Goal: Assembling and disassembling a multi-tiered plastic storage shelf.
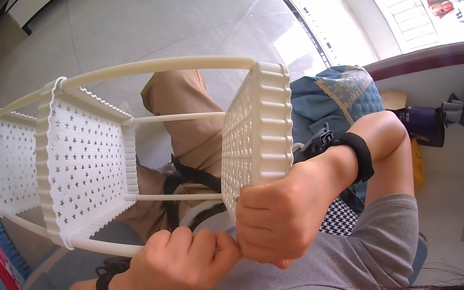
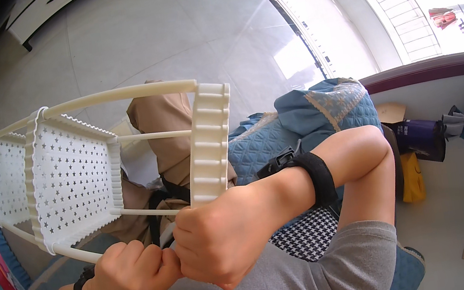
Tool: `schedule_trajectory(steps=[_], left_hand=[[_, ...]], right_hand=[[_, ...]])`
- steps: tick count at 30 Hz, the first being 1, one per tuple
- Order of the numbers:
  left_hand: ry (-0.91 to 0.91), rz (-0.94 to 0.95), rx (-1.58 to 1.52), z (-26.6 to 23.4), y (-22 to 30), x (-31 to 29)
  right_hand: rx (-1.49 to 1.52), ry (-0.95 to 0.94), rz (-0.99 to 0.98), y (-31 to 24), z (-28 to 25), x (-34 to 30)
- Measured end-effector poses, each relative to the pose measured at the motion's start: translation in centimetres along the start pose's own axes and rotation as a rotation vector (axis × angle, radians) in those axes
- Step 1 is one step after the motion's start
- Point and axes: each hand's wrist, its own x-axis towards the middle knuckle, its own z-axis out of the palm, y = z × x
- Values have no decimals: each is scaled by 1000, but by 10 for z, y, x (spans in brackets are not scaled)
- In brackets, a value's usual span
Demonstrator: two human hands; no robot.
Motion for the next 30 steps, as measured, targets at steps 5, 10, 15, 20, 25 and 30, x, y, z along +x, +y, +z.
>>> schedule_trajectory(steps=[5, 10, 15, 20, 25, 30], left_hand=[[-6, 0, -2, 2, 0, 1], [-62, 23, 3, 1, -4, -2], [100, -300, 116, -17, -11, -46], [-13, 25, 149, 9, -6, -14], [212, -30, 405, 23, -8, -20], [385, -312, 557, 35, -7, -43]], right_hand=[[-18, 20, -4, 0, 2, -4], [-11, -6, -67, 3, 0, -7], [-64, 23, 40, -10, -25, -72], [-62, -59, -33, 4, -7, -41], [26, -40, 131, 7, -13, -34], [67, 93, 243, 25, -17, -15]])
